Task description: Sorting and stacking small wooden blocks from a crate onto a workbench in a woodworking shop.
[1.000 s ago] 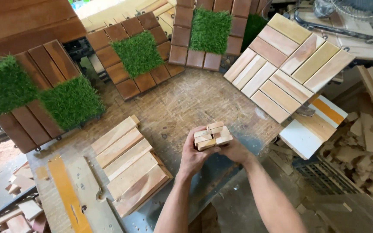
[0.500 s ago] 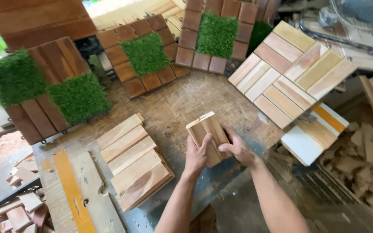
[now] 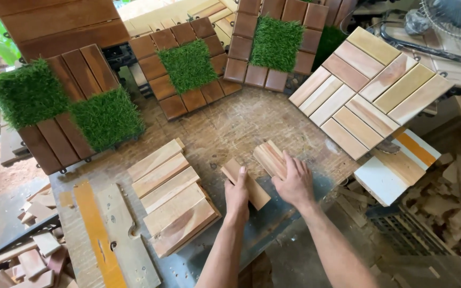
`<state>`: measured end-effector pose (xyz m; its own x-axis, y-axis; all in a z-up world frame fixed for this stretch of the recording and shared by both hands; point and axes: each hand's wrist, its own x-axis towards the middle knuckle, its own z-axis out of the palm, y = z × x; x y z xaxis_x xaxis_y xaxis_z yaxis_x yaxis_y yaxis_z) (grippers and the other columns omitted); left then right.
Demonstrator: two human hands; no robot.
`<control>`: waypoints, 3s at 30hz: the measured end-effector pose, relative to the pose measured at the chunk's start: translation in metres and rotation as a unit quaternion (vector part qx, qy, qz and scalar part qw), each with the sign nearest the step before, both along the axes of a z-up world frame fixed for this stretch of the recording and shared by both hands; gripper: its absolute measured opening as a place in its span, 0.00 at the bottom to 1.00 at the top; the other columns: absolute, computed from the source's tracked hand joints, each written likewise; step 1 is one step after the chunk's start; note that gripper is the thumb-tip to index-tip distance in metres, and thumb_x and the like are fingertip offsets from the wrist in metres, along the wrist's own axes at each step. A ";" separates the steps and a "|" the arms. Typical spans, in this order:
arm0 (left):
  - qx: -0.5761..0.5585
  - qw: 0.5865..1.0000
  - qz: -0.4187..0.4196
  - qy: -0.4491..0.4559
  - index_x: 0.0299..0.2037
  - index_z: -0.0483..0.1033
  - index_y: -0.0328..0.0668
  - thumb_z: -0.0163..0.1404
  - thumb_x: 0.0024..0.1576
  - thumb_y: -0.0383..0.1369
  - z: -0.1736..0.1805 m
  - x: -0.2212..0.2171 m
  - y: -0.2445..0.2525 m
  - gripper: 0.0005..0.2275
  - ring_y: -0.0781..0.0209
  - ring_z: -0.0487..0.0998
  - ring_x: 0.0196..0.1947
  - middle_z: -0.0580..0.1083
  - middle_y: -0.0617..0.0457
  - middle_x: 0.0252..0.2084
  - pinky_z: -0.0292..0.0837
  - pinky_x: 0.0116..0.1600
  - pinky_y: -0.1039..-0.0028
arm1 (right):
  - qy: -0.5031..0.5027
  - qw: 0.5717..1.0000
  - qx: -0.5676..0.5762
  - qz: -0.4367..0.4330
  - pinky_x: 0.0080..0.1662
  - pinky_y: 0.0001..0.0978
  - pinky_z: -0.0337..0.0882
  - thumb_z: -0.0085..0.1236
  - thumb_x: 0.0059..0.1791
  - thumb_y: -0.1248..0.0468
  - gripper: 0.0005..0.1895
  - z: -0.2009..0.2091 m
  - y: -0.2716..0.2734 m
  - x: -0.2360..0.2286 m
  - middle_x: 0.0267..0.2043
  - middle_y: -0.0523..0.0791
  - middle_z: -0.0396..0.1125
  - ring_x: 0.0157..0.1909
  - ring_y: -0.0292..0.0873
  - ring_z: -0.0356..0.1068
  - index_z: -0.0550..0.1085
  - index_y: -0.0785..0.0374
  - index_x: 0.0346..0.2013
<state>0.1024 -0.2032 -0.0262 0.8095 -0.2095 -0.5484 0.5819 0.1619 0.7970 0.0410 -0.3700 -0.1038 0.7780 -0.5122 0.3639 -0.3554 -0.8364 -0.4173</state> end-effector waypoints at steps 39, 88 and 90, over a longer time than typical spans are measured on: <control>-0.224 0.911 -0.177 -0.299 0.58 0.60 0.36 0.58 0.50 0.13 -0.045 -0.010 0.029 0.27 0.48 0.82 0.29 0.77 0.40 0.33 0.81 0.40 0.61 | -0.097 0.750 0.595 0.272 0.54 0.51 0.71 0.75 0.36 0.79 0.46 0.014 0.009 -0.024 0.58 0.49 0.70 0.55 0.45 0.66 0.67 0.62 0.67; -0.213 0.863 0.400 0.221 0.66 0.68 0.39 0.51 0.57 0.30 0.058 -0.146 0.165 0.24 0.38 0.76 0.53 0.76 0.34 0.57 0.72 0.57 0.51 | 0.268 0.855 0.442 0.047 0.60 0.43 0.71 0.51 0.41 0.37 0.46 0.158 0.189 -0.064 0.67 0.43 0.63 0.64 0.44 0.68 0.61 0.50 0.71; -0.266 0.876 0.359 0.181 0.64 0.68 0.30 0.50 0.56 0.26 0.068 -0.138 0.165 0.23 0.42 0.74 0.58 0.74 0.34 0.62 0.70 0.66 0.59 | 0.205 0.800 0.553 0.114 0.59 0.34 0.76 0.59 0.39 0.46 0.43 0.151 0.187 -0.075 0.58 0.50 0.71 0.59 0.45 0.73 0.68 0.58 0.66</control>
